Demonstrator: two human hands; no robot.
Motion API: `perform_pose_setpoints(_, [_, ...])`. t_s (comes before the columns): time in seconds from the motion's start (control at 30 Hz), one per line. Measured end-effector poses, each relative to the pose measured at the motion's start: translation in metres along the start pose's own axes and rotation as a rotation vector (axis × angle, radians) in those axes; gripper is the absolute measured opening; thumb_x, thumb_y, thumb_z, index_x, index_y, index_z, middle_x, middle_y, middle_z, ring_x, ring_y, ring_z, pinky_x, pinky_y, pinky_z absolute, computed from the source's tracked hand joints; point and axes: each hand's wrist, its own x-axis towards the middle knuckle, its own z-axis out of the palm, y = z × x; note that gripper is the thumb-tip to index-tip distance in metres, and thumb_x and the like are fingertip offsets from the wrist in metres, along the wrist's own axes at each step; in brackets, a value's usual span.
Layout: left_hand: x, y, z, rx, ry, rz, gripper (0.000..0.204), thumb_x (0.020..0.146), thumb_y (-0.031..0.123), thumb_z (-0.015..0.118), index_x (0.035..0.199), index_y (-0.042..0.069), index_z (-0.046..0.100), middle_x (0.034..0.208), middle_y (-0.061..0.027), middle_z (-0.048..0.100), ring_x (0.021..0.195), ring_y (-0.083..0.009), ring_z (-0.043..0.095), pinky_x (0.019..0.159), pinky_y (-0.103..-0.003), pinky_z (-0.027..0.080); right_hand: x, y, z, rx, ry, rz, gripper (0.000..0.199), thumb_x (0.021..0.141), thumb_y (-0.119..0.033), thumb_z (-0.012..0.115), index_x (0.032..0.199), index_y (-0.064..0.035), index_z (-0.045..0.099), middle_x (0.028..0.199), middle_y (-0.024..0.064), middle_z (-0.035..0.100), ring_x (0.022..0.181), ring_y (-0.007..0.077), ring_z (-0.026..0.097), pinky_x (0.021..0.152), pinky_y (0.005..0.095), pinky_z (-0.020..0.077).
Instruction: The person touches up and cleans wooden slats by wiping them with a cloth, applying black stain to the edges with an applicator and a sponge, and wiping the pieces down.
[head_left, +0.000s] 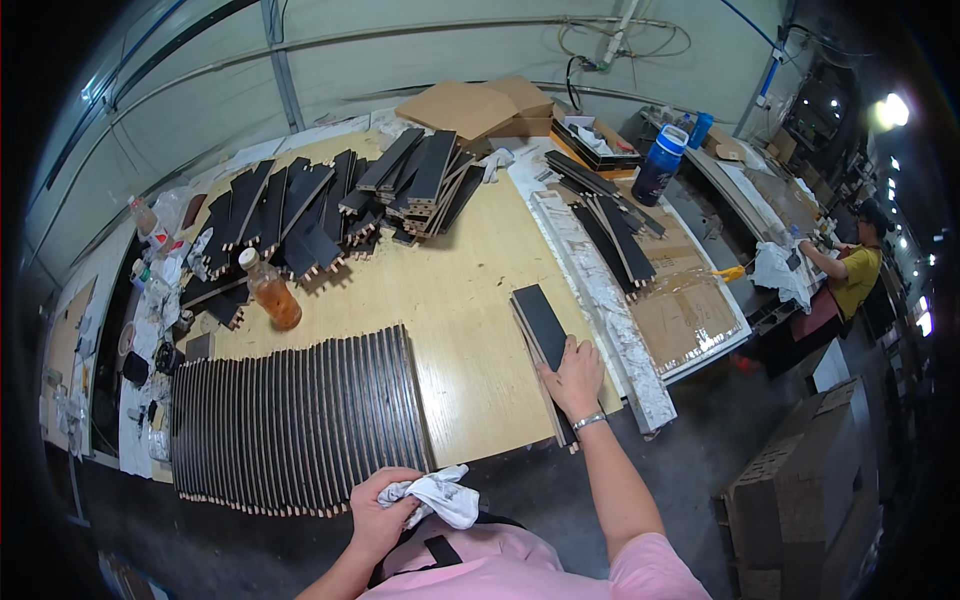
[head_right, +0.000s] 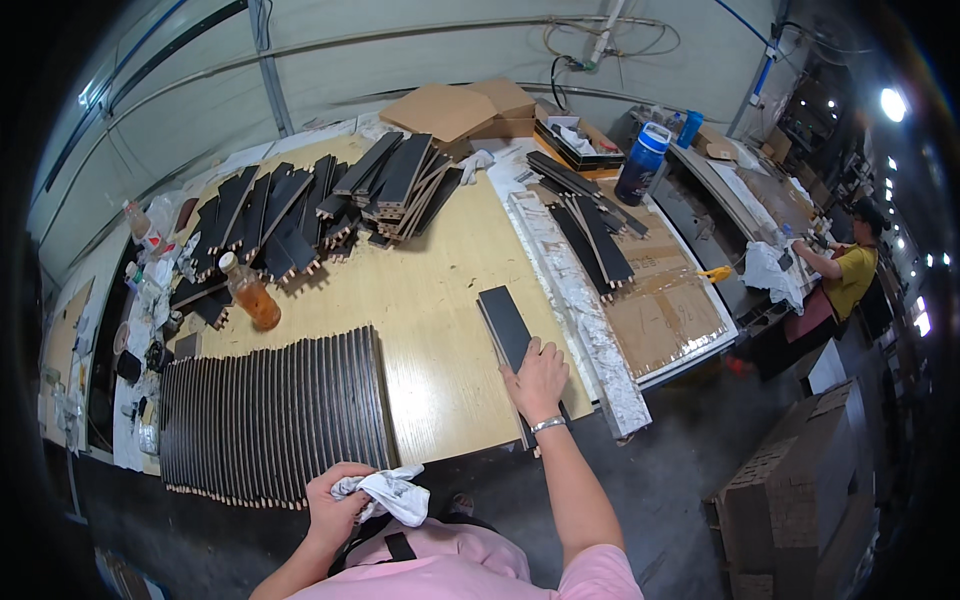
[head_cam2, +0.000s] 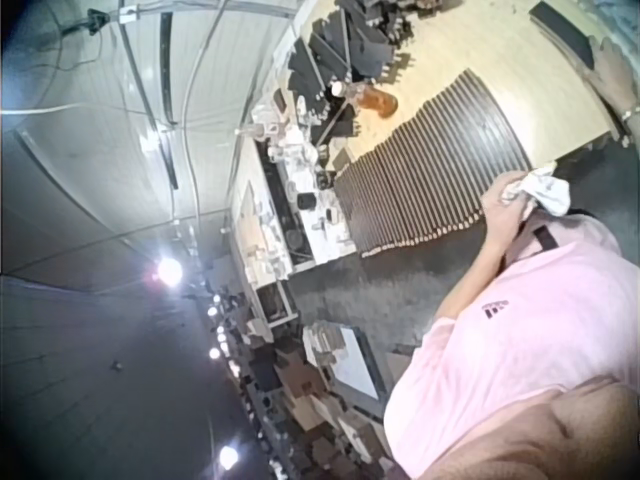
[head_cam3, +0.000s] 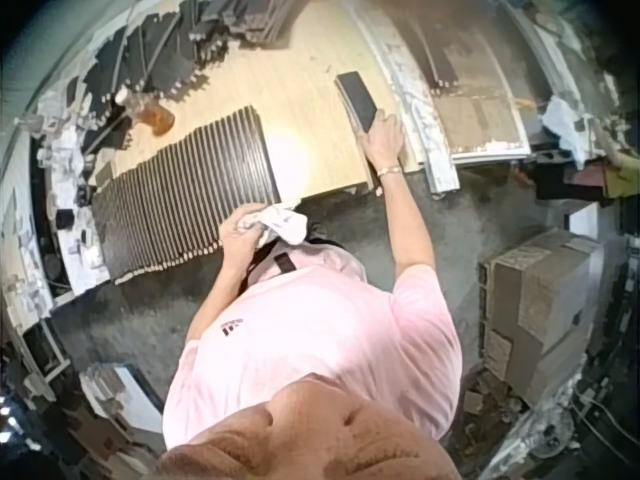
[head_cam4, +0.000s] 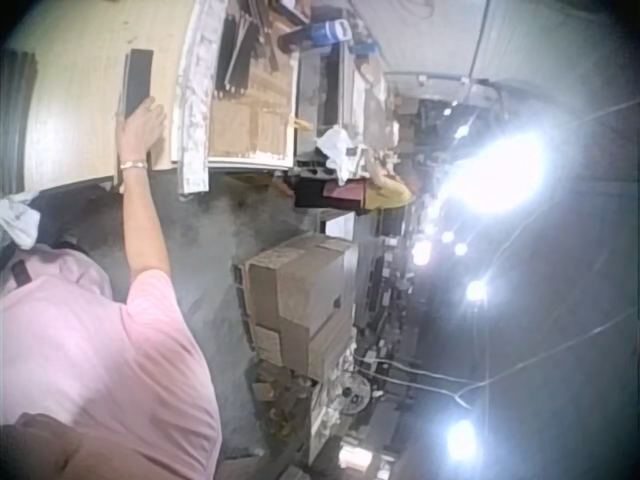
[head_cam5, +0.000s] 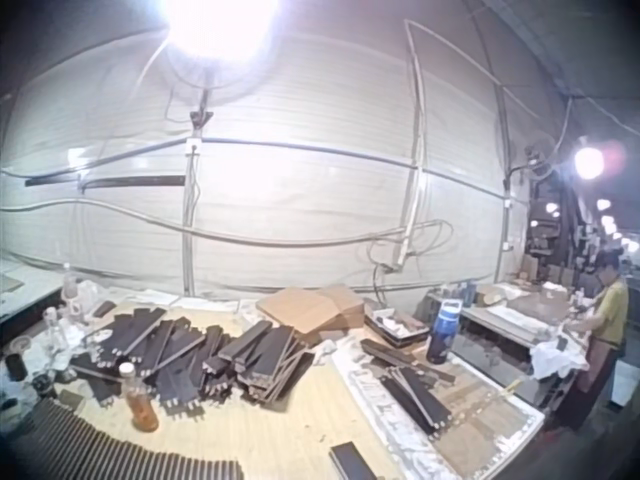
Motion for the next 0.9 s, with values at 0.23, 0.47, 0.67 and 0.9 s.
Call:
perform_pose_setpoints(0.23, [0.009,0.026,-0.004,0.076,0.152,-0.021,0.025,0.082,-0.004,0.076,0.106,-0.004,0.081,0.101,-0.0085,0.081,0.098,-0.0161,0.075,0.091,-0.032,0.059,-0.008,0.02,0.005,0.11,-0.206,0.094,0.11,0.086,-0.031,0.092,0.169,0.0031,0.029,0.121,0.0291,0.072,0.101,0.0474,0.077,0.086,0.0562,0.0629])
perform_pose_setpoints(0.47, [-0.025,0.175,0.064,0.15,0.254,-0.232,0.03,0.095,-0.005,0.075,0.125,-0.007,0.075,0.112,-0.0148,0.078,0.102,-0.0225,0.075,0.088,-0.034,0.061,-0.031,-0.028,-0.028,-0.03,0.065,-0.006,0.11,0.084,-0.039,0.092,0.169,-0.0023,0.033,0.146,0.0254,0.056,0.138,0.0404,0.059,0.107,0.0523,0.0545])
perform_pose_setpoints(0.67, [-0.018,0.187,0.091,0.138,0.24,-0.161,0.03,0.095,-0.008,0.069,0.125,-0.009,0.073,0.112,-0.0162,0.076,0.101,-0.0246,0.075,0.09,-0.036,0.062,-0.093,-0.097,0.003,0.648,-0.264,-0.23,0.068,0.105,-0.033,0.074,0.155,0.0039,0.05,0.13,0.0271,0.06,0.109,0.0462,0.07,0.09,0.0542,0.0617])
perform_pose_setpoints(0.9, [-0.022,0.198,0.105,0.283,0.138,-0.186,0.035,0.091,-0.009,0.062,0.124,-0.009,0.073,0.112,-0.0169,0.076,0.103,-0.0263,0.074,0.091,-0.039,0.063,-0.138,-0.137,0.056,0.897,-0.277,-0.383,0.074,0.104,-0.05,0.071,0.148,0.0078,0.057,0.132,0.0279,0.06,0.119,0.0451,0.065,0.104,0.049,0.0548])
